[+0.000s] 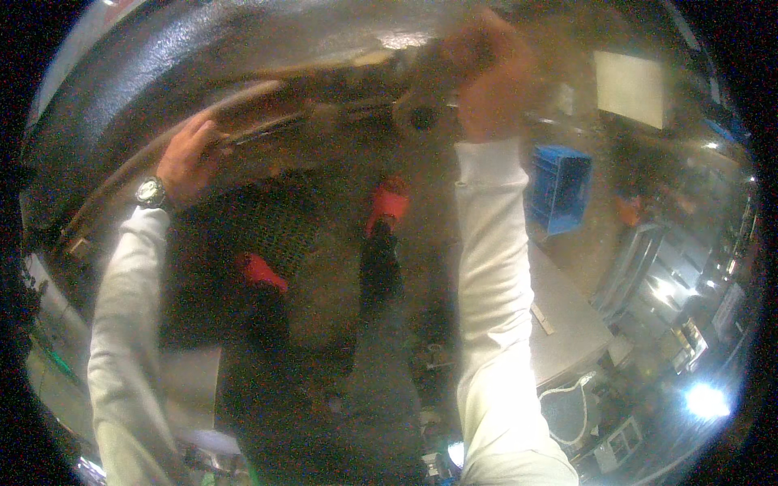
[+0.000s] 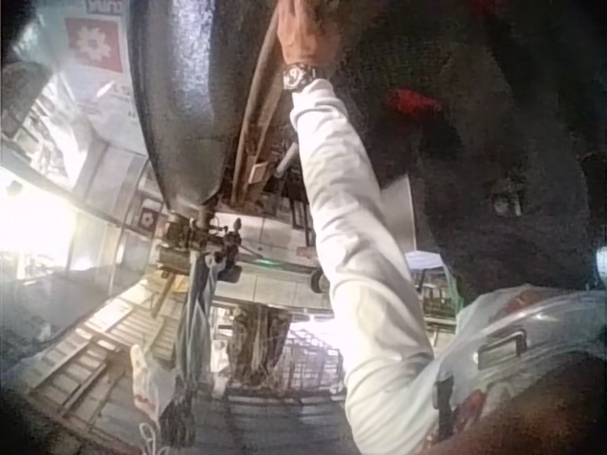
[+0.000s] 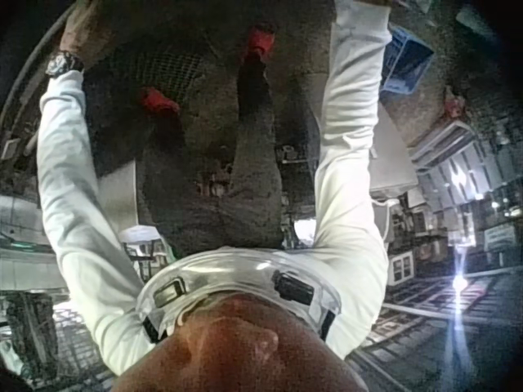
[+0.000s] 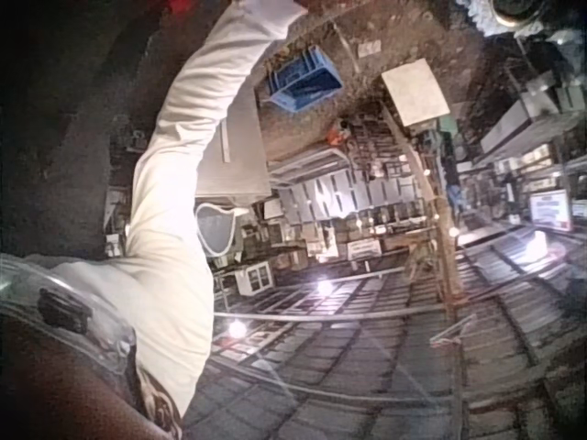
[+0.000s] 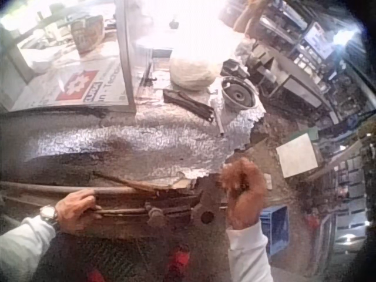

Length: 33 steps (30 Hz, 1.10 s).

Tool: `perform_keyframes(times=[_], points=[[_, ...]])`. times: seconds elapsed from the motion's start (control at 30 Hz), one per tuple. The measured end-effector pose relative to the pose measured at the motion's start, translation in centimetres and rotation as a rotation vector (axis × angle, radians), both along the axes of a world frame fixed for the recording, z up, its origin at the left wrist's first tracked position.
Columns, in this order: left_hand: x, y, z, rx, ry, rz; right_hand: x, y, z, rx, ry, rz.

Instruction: The person bends thin metal rods using a hammer and anvil, measures them with a tape measure, and fits them into a curved metal frame. They repeat the process of bending, measuring, and fitting multiple rods.

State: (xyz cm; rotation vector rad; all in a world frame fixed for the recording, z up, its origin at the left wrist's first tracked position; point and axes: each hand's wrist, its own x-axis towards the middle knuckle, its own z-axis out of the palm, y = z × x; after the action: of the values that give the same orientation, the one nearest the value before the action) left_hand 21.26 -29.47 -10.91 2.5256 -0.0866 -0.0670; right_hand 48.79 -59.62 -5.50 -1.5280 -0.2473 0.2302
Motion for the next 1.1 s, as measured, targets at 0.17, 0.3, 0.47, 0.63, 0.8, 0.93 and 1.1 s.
perform_keyframes(times=[0.17,0.3,0.47,0.63,0.8,0.93,1.1], points=[[0.0,0.0,0.0,0.035,-0.021,-0.024,-0.2,-4.5,-0.6,-0.113,-0.087,-0.134],[-0.4,0.4,-0.5,0.002,-0.019,0.007,-1.8,-5.9,-0.1,-0.061,-0.071,-0.157],[-0.3,0.5,-1.7,-0.008,-0.010,0.021,-3.1,-7.1,-0.4,0.229,0.040,-0.212],[-0.1,0.6,-1.0,0.013,0.026,-0.008,-4.9,-8.3,-1.0,0.299,0.007,-0.294],[-0.3,0.7,-0.8,-0.013,-0.001,-0.006,-7.1,-9.3,-1.4,0.379,-0.013,-0.192],[0.0,0.5,-0.8,-0.033,-0.018,-0.033,-8.3,-9.8,-1.4,0.369,-0.016,-0.253],[0.3,0.8,-1.9,0.008,-0.141,-0.044,-9.7,-10.3,-2.7,0.417,-0.016,-0.447]])
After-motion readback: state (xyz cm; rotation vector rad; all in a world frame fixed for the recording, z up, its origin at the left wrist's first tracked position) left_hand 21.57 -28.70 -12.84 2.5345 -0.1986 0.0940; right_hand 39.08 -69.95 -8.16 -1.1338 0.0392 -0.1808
